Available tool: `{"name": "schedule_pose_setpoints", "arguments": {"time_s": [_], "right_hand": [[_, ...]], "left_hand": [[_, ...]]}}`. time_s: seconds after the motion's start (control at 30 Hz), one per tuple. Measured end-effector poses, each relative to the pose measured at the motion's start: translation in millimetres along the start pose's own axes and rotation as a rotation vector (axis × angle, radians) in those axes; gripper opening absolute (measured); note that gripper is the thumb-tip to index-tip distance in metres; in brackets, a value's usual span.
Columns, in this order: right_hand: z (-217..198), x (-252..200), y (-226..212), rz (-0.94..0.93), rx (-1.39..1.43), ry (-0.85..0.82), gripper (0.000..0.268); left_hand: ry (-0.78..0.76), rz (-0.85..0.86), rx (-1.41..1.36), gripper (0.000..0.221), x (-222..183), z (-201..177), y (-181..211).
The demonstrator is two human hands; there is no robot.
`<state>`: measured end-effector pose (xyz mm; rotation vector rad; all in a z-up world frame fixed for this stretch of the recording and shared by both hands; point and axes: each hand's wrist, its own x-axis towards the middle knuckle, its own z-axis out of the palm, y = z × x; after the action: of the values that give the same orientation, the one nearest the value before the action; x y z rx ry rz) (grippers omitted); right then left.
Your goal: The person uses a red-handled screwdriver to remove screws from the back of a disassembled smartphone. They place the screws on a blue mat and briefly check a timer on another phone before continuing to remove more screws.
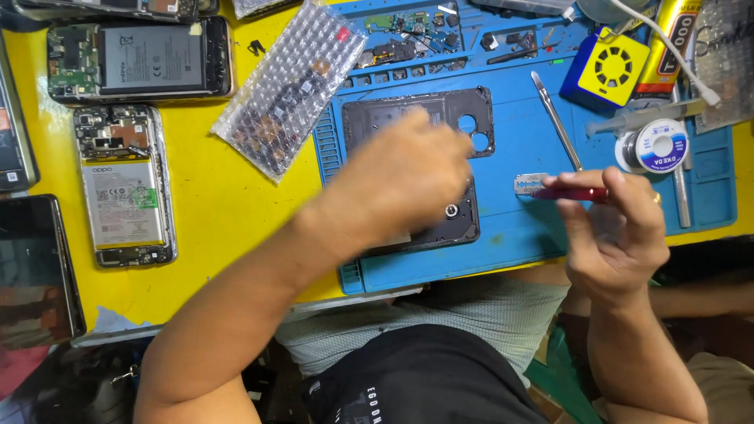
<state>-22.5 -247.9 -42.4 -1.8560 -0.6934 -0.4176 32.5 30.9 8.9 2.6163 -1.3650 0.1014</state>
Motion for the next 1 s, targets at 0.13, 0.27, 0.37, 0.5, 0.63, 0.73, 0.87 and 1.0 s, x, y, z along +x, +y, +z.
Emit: {"name": "schedule_pose_setpoints", "arguments": {"time_s": [0.13, 0.27, 0.37, 0.5, 0.63, 0.73, 0.87, 1.0], "right_hand": [[5.9, 8.6, 1.0, 0.009, 0.066, -0.022, 0.068], [14.2, 15.0, -0.9, -0.001, 0.099, -0.03, 0.069], [17.3, 16.8, -1.2, 0.01, 0.115, -0.033, 0.069], [17.1, 29.7, -3.0, 0.012, 0.12, -0.058, 0.066], [14.7, 33.1, 3.0, 0.006, 0.1, -0.055, 0.063], [11.9, 35.4, 2.8, 0.039, 0.09, -0.087, 0.06], [14.6, 37.7, -6.5, 0.146, 0.115, -0.094, 0.06], [22.1, 38.6, -3.2, 0.142, 0.128, -0.058, 0.057]], "left_hand": [[-0.047, -0.222, 0.025, 0.011, -13.4, -8.8, -40.8], [-0.015, -0.235, 0.097, 0.014, -19.9, 3.8, -58.2], [0.015, -0.219, 0.123, 0.015, -24.3, 8.6, -61.8], [0.128, -0.25, 0.056, 0.008, -33.1, 2.1, -60.5], [-0.012, -0.38, -0.157, 0.019, -35.7, -29.1, -29.1], [-0.229, -0.388, -0.193, 0.044, -38.0, -28.7, -0.6], [-0.089, -0.296, -0.025, 0.062, -46.2, -6.8, 20.8], [0.133, -0.132, 0.117, 0.011, -27.4, 3.8, 26.7]]}}
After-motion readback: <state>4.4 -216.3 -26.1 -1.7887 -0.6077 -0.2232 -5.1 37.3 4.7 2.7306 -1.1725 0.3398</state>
